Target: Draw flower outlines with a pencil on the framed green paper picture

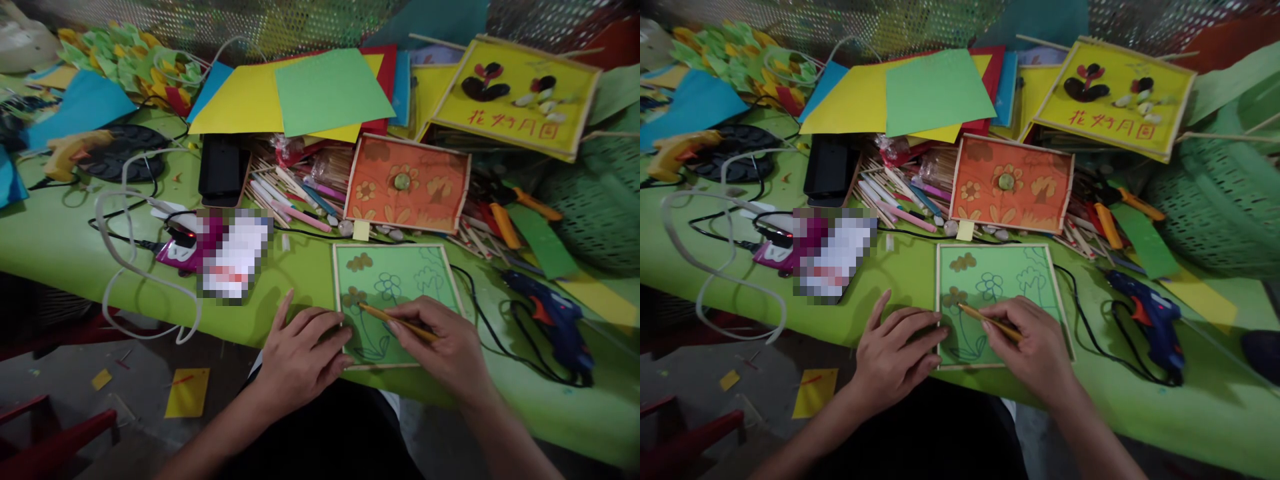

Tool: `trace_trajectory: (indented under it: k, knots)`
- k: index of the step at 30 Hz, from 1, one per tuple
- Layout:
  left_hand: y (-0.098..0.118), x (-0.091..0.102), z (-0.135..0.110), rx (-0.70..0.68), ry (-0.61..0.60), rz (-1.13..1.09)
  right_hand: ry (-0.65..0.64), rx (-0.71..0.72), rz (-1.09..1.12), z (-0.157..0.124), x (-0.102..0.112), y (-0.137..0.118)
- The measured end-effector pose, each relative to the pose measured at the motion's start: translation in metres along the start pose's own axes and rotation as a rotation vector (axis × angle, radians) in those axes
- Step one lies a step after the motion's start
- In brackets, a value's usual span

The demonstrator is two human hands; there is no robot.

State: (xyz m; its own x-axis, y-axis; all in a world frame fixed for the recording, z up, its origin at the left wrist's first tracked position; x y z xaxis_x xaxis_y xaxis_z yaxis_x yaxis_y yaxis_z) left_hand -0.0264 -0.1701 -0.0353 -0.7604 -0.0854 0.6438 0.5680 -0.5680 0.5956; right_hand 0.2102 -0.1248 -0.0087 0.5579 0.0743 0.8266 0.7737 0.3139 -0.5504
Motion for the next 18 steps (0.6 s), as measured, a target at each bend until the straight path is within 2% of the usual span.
trace_trajectory:
  k: [18]
  knots:
    - [-0.0003, -0.0002, -0.0005, -0.001, -0.006, 0.009, 0.014, 0.018, -0.027, 0.0004, 0.0009, -0.0005]
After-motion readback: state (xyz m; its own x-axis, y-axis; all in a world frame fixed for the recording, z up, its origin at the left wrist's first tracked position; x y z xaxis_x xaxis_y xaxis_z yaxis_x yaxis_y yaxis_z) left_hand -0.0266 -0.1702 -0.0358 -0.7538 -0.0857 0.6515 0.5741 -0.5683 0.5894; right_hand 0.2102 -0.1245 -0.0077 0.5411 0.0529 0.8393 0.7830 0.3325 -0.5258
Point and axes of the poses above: each hand's wrist, its own z-axis towards the middle knuckle, its own x-axis out of the back of the hand, y = z × x, the point moved 2 cm from there along z, towards the middle knuckle, and after that the axes turned 11 degrees about -z, right-handed, at the moved point
